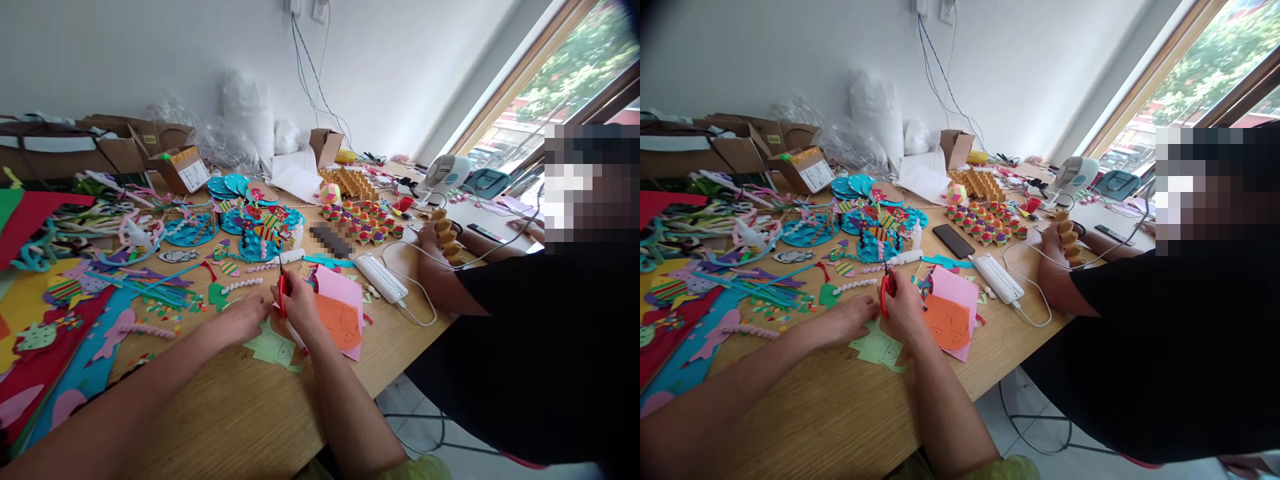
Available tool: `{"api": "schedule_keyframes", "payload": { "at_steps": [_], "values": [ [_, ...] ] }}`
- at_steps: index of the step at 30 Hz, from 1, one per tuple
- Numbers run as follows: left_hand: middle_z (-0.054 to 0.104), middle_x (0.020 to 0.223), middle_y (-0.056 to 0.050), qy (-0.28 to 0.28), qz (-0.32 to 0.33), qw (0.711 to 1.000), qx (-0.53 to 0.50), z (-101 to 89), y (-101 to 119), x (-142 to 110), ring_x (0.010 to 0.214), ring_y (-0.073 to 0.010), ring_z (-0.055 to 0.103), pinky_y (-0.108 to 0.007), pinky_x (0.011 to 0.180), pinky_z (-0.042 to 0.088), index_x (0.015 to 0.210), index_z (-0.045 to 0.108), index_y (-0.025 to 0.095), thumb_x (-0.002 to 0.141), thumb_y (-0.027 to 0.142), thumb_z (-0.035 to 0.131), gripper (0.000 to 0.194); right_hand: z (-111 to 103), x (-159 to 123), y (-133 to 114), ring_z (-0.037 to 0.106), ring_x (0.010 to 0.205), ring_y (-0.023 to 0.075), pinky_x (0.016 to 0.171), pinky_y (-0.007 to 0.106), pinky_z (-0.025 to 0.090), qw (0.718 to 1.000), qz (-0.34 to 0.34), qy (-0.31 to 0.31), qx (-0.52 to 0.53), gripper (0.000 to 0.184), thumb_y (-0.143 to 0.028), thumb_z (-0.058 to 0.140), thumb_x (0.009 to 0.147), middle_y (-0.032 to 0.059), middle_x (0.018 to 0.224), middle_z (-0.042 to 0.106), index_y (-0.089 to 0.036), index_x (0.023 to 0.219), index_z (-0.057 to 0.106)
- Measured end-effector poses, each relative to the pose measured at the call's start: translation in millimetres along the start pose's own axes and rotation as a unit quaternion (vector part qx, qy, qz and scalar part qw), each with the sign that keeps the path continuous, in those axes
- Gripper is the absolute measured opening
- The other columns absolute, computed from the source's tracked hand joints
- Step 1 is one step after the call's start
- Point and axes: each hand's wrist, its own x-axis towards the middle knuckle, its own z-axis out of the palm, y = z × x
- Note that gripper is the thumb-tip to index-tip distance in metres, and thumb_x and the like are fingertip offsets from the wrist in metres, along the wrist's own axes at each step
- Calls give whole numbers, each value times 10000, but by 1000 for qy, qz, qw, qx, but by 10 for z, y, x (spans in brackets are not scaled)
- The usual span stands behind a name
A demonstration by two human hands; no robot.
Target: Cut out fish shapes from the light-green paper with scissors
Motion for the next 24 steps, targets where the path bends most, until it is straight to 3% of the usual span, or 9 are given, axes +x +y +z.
{"api": "schedule_keyframes", "payload": {
  "at_steps": [4,10,16,20,21,24],
  "values": [
    [679,979,-101,-12,-5,1000,17,3,-1,-4,946,-273,633,-324,739,470,877,646,184,700,64,539,239,-6,0,-16,407,566,146,529,243,269,1000,-6,3,2,218,-314,559,740,-55,596,445,-240,665,368],
    [612,686,-23,-9,2,1000,-24,-117,14,-79,667,-216,582,-286,563,366,710,568,204,730,102,462,148,-35,9,-11,408,565,148,529,245,284,1000,-3,11,1,216,-316,573,742,-54,598,451,-241,672,383],
    [524,637,34,30,53,992,-108,-388,44,-259,616,-155,499,-250,556,337,624,484,215,718,150,476,115,-70,44,52,450,586,150,546,241,337,1000,2,19,-5,163,-333,532,787,-51,624,466,-235,720,420],
    [498,623,48,92,50,978,-181,-585,30,-402,601,-140,496,-236,548,363,648,485,219,757,236,471,111,-97,88,80,497,631,158,563,236,352,999,9,-1,-37,106,-280,539,794,-39,651,504,-222,748,463],
    [495,617,54,125,42,966,-224,-631,27,-441,585,-133,497,-229,536,372,663,489,222,765,275,484,115,-105,91,73,507,641,156,564,231,353,999,9,-14,-47,81,-252,539,794,-35,662,521,-218,756,477],
    [555,609,63,264,-4,868,-420,-756,37,-561,550,-112,541,-205,511,415,722,543,222,694,300,619,113,-130,40,0,518,636,149,543,218,334,993,7,-75,-87,54,-205,559,797,-27,679,569,-207,763,517]
  ]
}}
